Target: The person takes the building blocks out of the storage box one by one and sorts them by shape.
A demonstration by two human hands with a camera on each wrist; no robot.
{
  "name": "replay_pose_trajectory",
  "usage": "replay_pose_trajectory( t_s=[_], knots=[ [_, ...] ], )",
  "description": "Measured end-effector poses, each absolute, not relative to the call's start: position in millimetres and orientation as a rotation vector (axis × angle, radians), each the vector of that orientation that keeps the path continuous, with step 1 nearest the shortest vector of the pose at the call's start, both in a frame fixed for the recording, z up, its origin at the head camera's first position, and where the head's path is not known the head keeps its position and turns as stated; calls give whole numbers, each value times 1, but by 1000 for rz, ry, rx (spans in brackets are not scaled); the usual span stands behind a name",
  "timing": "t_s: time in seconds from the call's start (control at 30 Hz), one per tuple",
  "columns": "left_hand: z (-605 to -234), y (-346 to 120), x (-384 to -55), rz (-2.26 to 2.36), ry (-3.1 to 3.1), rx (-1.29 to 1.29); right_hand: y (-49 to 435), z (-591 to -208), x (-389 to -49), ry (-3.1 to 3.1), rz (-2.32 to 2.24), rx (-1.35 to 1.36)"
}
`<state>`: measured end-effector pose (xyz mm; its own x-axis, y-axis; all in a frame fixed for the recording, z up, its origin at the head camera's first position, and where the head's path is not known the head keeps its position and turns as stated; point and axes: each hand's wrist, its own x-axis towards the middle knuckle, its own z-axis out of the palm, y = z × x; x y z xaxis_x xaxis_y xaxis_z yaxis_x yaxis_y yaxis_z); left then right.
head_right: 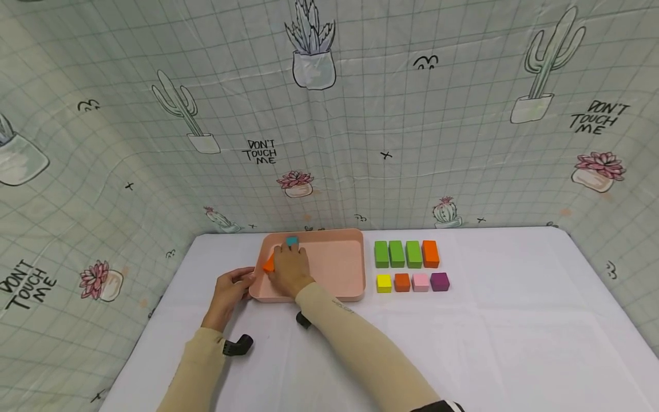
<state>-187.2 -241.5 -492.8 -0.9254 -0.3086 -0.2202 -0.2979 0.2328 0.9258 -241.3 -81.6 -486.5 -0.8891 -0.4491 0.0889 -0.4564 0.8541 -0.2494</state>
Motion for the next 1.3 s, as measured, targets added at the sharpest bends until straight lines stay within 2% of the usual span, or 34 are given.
replay_pose_trajectory(
  t_s=[0.7,1.3],
  knots=[
    [-495,-238,-187,-1867,-2421,587,-41,-478,-232,-3094,553,707],
    [-494,-240,-185,-1855,-2464,569,37,-450,-203,-2872,727,668]
  ],
)
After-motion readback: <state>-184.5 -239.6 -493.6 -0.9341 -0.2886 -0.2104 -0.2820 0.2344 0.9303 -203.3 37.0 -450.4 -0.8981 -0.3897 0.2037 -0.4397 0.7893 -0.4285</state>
